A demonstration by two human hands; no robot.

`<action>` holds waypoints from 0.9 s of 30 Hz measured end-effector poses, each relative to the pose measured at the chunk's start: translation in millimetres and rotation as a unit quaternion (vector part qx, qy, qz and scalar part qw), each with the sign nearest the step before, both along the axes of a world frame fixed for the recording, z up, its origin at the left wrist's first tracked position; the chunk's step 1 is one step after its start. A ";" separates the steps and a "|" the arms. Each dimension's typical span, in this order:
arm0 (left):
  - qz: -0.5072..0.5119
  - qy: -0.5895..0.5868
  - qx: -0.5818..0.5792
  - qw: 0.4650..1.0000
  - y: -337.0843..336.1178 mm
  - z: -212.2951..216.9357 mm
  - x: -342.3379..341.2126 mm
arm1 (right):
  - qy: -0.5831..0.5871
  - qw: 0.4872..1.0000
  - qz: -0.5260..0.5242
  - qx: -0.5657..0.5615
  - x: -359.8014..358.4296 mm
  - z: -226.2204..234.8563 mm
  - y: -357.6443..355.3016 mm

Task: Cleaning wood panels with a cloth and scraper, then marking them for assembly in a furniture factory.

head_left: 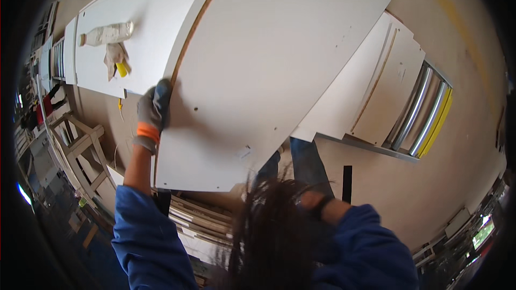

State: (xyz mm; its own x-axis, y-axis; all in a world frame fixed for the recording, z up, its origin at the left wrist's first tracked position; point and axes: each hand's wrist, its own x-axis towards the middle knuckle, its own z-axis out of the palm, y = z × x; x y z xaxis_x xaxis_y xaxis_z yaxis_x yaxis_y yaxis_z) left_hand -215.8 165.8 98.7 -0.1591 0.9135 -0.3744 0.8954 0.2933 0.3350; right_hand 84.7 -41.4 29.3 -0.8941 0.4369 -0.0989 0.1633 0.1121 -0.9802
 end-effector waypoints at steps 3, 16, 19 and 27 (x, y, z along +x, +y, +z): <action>-0.002 0.022 -0.005 1.000 3.5 14.1 11.0 | -0.081 0.975 -0.197 -0.059 104.6 9.0 63.1; -0.010 0.048 0.030 0.998 16.4 17.5 8.1 | -0.235 0.742 -0.483 0.401 81.9 -48.9 184.3; -0.008 0.048 0.022 0.999 23.9 13.3 2.8 | -0.064 0.955 -0.164 0.239 -33.0 -23.1 35.3; -0.007 0.029 0.015 0.999 35.3 -2.1 -21.1 | -0.131 0.983 -0.118 0.047 76.5 12.0 105.7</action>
